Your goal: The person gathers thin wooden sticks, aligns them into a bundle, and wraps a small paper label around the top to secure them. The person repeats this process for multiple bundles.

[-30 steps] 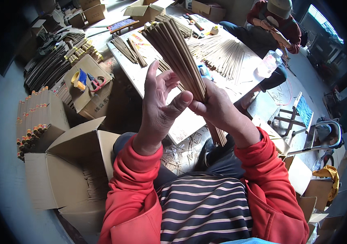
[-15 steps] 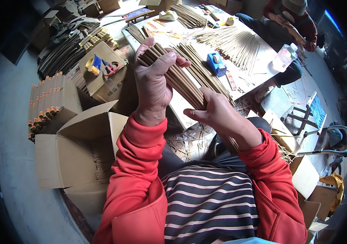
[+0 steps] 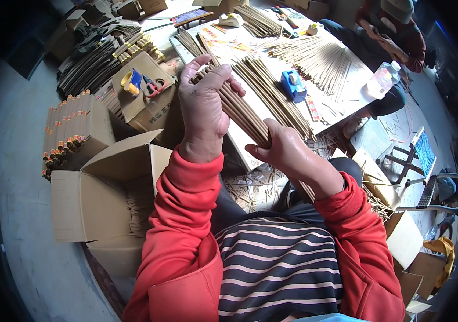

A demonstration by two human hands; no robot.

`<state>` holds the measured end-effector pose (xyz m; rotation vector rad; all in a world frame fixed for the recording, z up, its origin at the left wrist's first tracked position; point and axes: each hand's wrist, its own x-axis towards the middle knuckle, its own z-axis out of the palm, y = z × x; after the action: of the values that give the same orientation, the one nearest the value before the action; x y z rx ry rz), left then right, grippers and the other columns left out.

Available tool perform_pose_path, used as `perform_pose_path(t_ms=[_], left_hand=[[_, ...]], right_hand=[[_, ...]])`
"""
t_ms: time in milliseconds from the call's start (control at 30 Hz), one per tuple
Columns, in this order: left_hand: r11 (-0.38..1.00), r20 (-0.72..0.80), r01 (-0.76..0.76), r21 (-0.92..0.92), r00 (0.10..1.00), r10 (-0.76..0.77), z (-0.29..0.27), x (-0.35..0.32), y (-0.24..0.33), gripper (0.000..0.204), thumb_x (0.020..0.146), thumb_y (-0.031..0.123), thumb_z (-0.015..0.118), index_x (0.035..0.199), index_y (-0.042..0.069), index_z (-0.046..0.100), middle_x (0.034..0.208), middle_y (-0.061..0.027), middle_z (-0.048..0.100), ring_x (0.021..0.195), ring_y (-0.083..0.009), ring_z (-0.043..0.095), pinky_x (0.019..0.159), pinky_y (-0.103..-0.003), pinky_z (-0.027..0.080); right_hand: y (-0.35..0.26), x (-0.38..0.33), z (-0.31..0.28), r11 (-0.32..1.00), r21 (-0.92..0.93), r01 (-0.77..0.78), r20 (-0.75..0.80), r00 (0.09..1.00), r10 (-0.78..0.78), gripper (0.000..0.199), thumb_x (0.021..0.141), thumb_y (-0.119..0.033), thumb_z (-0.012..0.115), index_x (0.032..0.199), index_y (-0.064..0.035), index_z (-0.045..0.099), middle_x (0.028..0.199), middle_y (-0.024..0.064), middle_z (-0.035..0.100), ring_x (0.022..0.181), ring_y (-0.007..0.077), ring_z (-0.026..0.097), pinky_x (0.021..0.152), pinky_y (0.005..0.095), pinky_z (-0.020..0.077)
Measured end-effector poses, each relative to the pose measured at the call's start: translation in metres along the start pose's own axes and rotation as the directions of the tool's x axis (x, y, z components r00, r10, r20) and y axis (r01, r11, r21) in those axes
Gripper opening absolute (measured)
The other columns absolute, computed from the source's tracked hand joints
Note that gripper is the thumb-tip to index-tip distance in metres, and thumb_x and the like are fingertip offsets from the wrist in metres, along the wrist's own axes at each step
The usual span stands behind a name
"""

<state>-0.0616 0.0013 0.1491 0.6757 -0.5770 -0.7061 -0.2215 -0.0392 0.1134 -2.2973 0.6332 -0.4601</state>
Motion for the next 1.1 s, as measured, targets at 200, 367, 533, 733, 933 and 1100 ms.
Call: perform_pose_path(t_ms=[200, 367, 533, 733, 933, 1100], left_hand=[[0.969, 0.338, 0.143, -0.203, 0.939, -0.068, 0.002, -0.004, 0.006, 0.041, 0.079, -0.001, 0.060, 0.116, 0.004, 0.042, 0.069, -0.0080, 0.055, 0.059, -0.0178, 0.056, 0.056, -0.034, 0.049], [0.998, 0.025, 0.037, 0.053, 0.999, -0.038, 0.008, -0.001, -0.001, 0.050, 0.077, -0.001, 0.063, 0.119, 0.000, 0.037, 0.069, -0.0093, 0.055, 0.059, -0.0197, 0.058, 0.056, -0.035, 0.052], [0.979, 0.215, 0.123, -0.163, 0.973, -0.086, 0.000, -0.004, 0.003, 0.051, 0.079, -0.002, 0.060, 0.123, 0.004, 0.036, 0.068, -0.0066, 0.055, 0.058, -0.0163, 0.056, 0.055, -0.033, 0.048], [0.980, 0.324, 0.110, -0.165, 0.945, -0.051, 0.001, -0.001, -0.002, 0.046, 0.081, 0.001, 0.058, 0.123, 0.006, 0.040, 0.065, -0.0035, 0.050, 0.054, -0.0131, 0.050, 0.052, -0.031, 0.046], [0.967, 0.511, 0.173, -0.185, 0.858, -0.056, -0.001, -0.001, 0.000, 0.062, 0.081, 0.006, 0.061, 0.134, 0.006, 0.028, 0.072, -0.0063, 0.052, 0.060, -0.0152, 0.054, 0.056, -0.033, 0.049], [0.998, 0.307, -0.005, -0.067, 0.951, 0.025, 0.006, -0.011, -0.003, 0.112, 0.075, 0.022, 0.076, 0.141, 0.008, -0.014, 0.099, -0.0167, 0.060, 0.090, -0.0246, 0.061, 0.083, -0.038, 0.050]], right_hand=[[-0.009, 0.012, -0.010, 0.755, 0.569, -0.326, 0.437, 0.898, 0.058, 0.024, 0.078, -0.018, 0.068, 0.087, -0.0056, 0.049, 0.059, 0.0012, 0.054, 0.048, 0.0075, 0.051, 0.039, 0.0211, 0.0356], [0.000, 0.011, 0.010, 0.939, 0.334, -0.080, 0.036, 0.997, 0.073, 0.024, 0.078, -0.015, 0.066, 0.090, -0.0030, 0.049, 0.059, 0.0031, 0.054, 0.050, 0.0092, 0.053, 0.042, 0.0241, 0.0408], [-0.014, 0.007, -0.010, 0.791, 0.510, -0.338, 0.375, 0.915, 0.149, 0.026, 0.077, -0.013, 0.067, 0.089, -0.0042, 0.047, 0.060, 0.0006, 0.051, 0.049, 0.0096, 0.051, 0.042, 0.0234, 0.0397], [0.011, 0.015, 0.001, 0.815, 0.549, -0.186, 0.284, 0.958, 0.027, 0.027, 0.075, -0.013, 0.069, 0.089, -0.0045, 0.047, 0.061, 0.0013, 0.053, 0.048, 0.0084, 0.049, 0.043, 0.0229, 0.0388], [-0.024, 0.011, -0.015, 0.764, 0.575, -0.292, 0.368, 0.926, 0.077, 0.026, 0.074, -0.009, 0.067, 0.090, -0.0020, 0.048, 0.064, 0.0029, 0.054, 0.053, 0.0106, 0.053, 0.048, 0.0249, 0.0430], [-0.017, 0.013, -0.010, 0.906, 0.408, -0.116, 0.077, 0.993, 0.092, 0.022, 0.073, -0.007, 0.065, 0.088, -0.0012, 0.049, 0.065, 0.0057, 0.055, 0.056, 0.0139, 0.056, 0.050, 0.0299, 0.0443]])
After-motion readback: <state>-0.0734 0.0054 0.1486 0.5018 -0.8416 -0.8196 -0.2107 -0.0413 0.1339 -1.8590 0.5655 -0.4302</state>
